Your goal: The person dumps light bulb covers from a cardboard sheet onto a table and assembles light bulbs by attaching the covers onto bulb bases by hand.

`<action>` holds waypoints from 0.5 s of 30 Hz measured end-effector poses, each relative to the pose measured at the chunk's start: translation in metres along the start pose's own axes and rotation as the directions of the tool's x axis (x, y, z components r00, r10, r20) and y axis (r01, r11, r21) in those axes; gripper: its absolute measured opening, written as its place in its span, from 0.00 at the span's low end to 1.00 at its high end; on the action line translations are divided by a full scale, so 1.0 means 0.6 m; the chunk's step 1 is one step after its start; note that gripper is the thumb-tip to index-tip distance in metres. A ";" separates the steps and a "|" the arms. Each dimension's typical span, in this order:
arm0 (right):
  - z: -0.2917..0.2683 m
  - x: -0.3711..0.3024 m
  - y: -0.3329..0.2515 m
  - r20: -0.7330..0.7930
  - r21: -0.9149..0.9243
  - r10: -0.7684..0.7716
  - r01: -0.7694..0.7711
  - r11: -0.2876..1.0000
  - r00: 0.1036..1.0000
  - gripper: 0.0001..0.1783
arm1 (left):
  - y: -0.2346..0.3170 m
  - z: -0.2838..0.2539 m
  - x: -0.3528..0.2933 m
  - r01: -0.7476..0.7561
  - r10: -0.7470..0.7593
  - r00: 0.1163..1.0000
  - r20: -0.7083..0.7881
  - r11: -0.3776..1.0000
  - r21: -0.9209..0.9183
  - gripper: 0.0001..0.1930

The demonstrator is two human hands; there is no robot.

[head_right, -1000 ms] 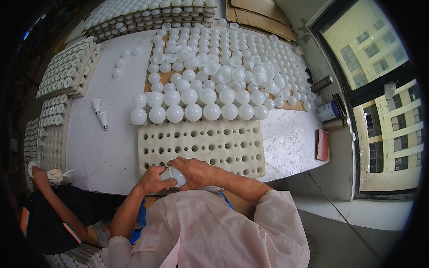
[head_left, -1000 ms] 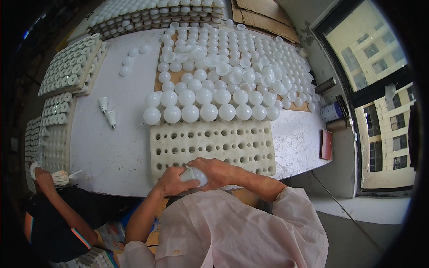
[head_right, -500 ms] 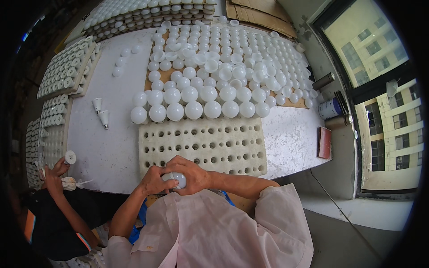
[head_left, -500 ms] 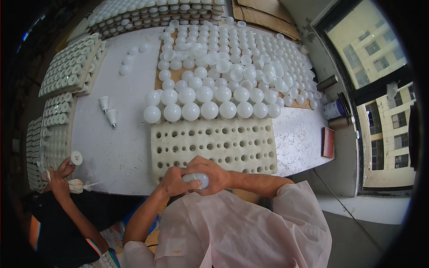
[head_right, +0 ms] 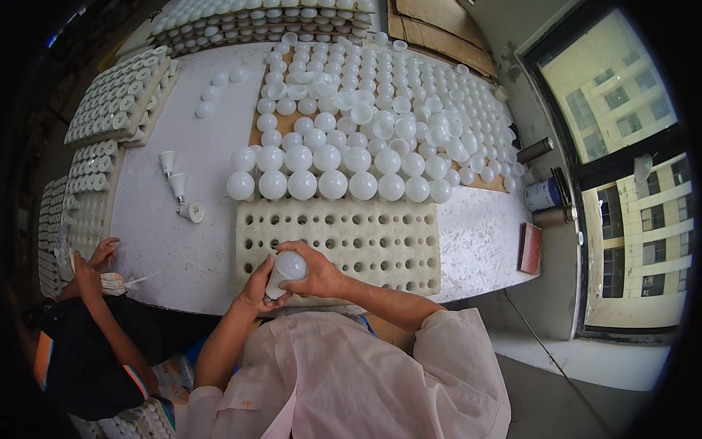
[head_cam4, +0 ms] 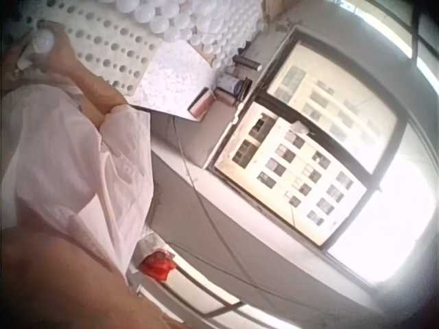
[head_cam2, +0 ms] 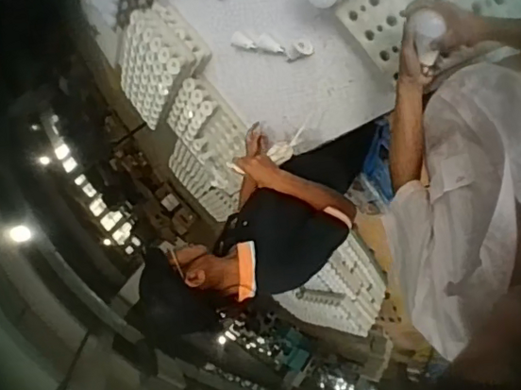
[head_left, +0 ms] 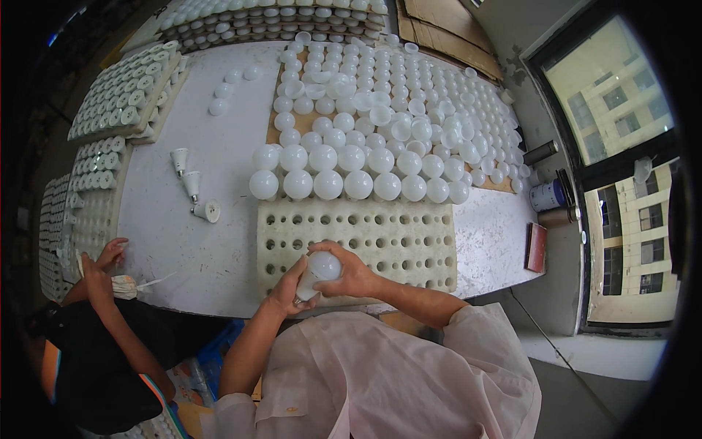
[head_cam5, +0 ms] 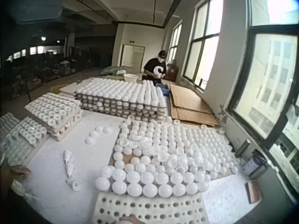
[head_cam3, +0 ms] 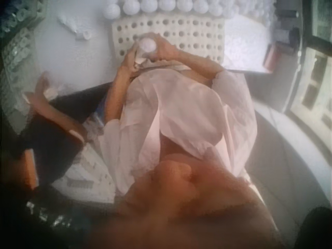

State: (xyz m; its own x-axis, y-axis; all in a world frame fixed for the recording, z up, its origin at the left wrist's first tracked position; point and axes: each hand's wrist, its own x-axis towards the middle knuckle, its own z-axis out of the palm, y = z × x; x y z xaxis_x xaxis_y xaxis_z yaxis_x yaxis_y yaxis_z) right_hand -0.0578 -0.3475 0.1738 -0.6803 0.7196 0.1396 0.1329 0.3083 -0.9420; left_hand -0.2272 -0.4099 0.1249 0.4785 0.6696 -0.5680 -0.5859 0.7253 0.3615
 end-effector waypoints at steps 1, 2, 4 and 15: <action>0.002 0.005 -0.009 0.113 0.217 0.281 -0.300 0.929 0.953 0.40 | 0.003 -0.010 0.000 -0.022 0.022 0.998 0.067 1.000 -0.008 0.29; 0.005 0.014 -0.021 0.276 0.377 0.506 -0.576 0.725 0.817 0.37 | 0.010 -0.016 -0.003 -0.040 0.042 0.990 0.133 0.999 -0.016 0.30; 0.027 0.026 -0.004 0.219 0.336 0.457 -0.506 0.794 0.862 0.35 | 0.023 -0.039 -0.007 -0.024 0.028 0.984 0.175 0.999 -0.022 0.30; 0.128 0.148 0.068 0.140 0.709 0.524 -0.454 0.540 0.840 0.23 | 0.121 -0.153 -0.031 -0.044 0.031 0.997 0.064 0.974 0.220 0.31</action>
State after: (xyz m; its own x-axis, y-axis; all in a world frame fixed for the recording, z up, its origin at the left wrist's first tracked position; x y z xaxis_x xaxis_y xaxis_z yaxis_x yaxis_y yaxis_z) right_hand -0.1678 -0.3188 0.1243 -0.6029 0.6790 -0.4188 -0.1301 -0.6016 -0.7882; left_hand -0.3387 -0.3846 0.0940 0.5014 0.7004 -0.5080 -0.4481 0.7124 0.5401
